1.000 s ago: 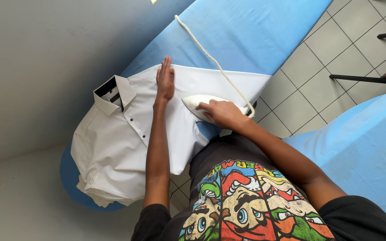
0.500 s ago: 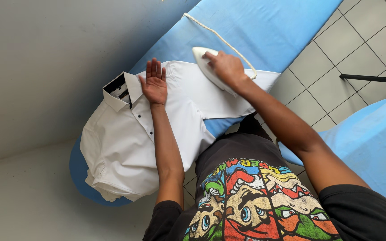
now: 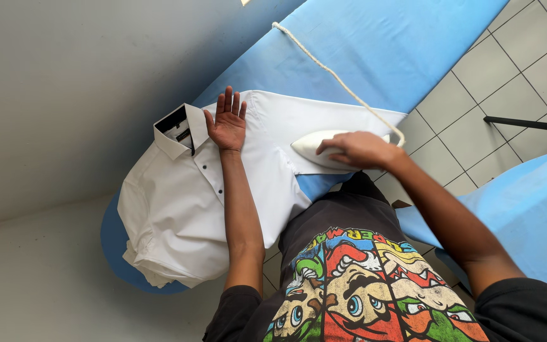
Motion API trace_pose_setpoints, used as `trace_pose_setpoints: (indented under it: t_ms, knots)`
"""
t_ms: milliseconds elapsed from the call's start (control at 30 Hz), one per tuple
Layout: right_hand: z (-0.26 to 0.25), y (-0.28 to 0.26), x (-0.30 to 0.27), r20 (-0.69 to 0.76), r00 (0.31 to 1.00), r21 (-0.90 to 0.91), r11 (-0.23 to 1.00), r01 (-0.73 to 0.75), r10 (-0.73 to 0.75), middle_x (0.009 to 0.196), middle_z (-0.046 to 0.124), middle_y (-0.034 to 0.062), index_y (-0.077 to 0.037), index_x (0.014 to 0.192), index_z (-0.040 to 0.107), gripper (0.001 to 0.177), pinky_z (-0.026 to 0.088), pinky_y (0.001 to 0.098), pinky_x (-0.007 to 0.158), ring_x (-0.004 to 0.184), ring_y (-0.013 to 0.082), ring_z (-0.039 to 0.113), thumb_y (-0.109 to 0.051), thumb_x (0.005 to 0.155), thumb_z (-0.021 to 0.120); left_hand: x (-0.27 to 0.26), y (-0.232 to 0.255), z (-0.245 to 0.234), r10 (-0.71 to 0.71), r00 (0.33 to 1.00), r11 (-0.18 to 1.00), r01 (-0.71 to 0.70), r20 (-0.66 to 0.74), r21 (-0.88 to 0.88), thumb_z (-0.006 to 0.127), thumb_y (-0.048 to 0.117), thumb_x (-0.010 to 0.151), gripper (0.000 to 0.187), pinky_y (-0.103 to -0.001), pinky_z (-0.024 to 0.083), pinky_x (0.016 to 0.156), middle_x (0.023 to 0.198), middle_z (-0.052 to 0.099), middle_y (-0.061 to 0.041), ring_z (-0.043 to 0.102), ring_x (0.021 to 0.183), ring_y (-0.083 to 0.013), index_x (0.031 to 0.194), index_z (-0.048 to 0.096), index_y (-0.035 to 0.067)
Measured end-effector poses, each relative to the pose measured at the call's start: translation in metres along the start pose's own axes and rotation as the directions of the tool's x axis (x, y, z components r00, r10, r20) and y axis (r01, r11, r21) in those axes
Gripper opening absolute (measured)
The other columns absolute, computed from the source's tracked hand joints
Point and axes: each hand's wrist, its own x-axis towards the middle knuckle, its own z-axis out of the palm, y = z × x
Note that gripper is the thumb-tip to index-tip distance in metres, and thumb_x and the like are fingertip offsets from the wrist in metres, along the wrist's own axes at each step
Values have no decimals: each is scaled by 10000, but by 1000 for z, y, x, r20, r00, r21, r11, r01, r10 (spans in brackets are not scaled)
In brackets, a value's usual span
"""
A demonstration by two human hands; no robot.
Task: The person irons a white shirt using an iron on an ironing board.
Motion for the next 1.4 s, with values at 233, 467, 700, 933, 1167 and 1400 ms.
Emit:
trace_pose_setpoints:
  t_ms: [233, 467, 700, 933, 1167, 1400]
  knots:
    - [30, -56, 56, -321, 940, -42, 990, -137, 117, 954, 682, 136, -287, 1264, 620, 288, 550, 509, 659, 832, 370, 695, -323, 978, 598, 0, 2, 14, -28, 999, 999, 27, -26, -27, 584, 579, 1025, 570, -310, 472, 725, 891, 576, -8, 538, 769, -149, 1299, 645, 83]
    - [10, -64, 160, -495, 850, 59, 983, -172, 178, 998, 685, 207, -227, 1287, 594, 288, 551, 530, 678, 821, 425, 691, -284, 1006, 578, -2, 3, 5, 2, 992, 999, -8, -124, -47, 604, 587, 1006, 484, -295, 303, 620, 760, 351, 16, 300, 672, -133, 1016, 594, 103]
    - [-15, -54, 216, -607, 777, 76, 986, -151, 166, 965, 703, 198, -202, 1257, 612, 261, 542, 545, 675, 809, 431, 689, -229, 998, 597, 1, 2, 11, -12, 978, 1000, 9, -207, -14, 599, 592, 975, 499, -298, 334, 645, 793, 386, 0, 325, 680, -139, 1030, 610, 96]
    - [0, -54, 165, -483, 863, 35, 988, -148, 146, 908, 718, 211, -211, 1296, 623, 303, 523, 559, 654, 786, 443, 681, -235, 999, 567, 2, 1, 13, -7, 983, 1000, 6, -182, -4, 607, 592, 978, 502, -301, 358, 654, 800, 423, -1, 353, 678, -137, 1041, 621, 94]
    - [57, -55, 37, -332, 935, -52, 988, -148, 122, 891, 652, 161, -286, 1288, 612, 310, 526, 528, 593, 726, 387, 679, -298, 981, 575, 2, 0, 5, -28, 991, 999, 30, -133, 16, 614, 539, 989, 452, -290, 378, 673, 818, 453, 0, 377, 693, -131, 1080, 624, 96]
    - [68, -21, -41, -283, 952, -127, 980, -156, 115, 893, 637, 108, -363, 1267, 635, 281, 534, 471, 553, 673, 316, 692, -348, 991, 584, 1, -9, -11, 57, 989, 981, -30, -135, 194, 608, 445, 1066, 368, -295, 425, 723, 878, 524, -4, 454, 752, -119, 1159, 622, 88]
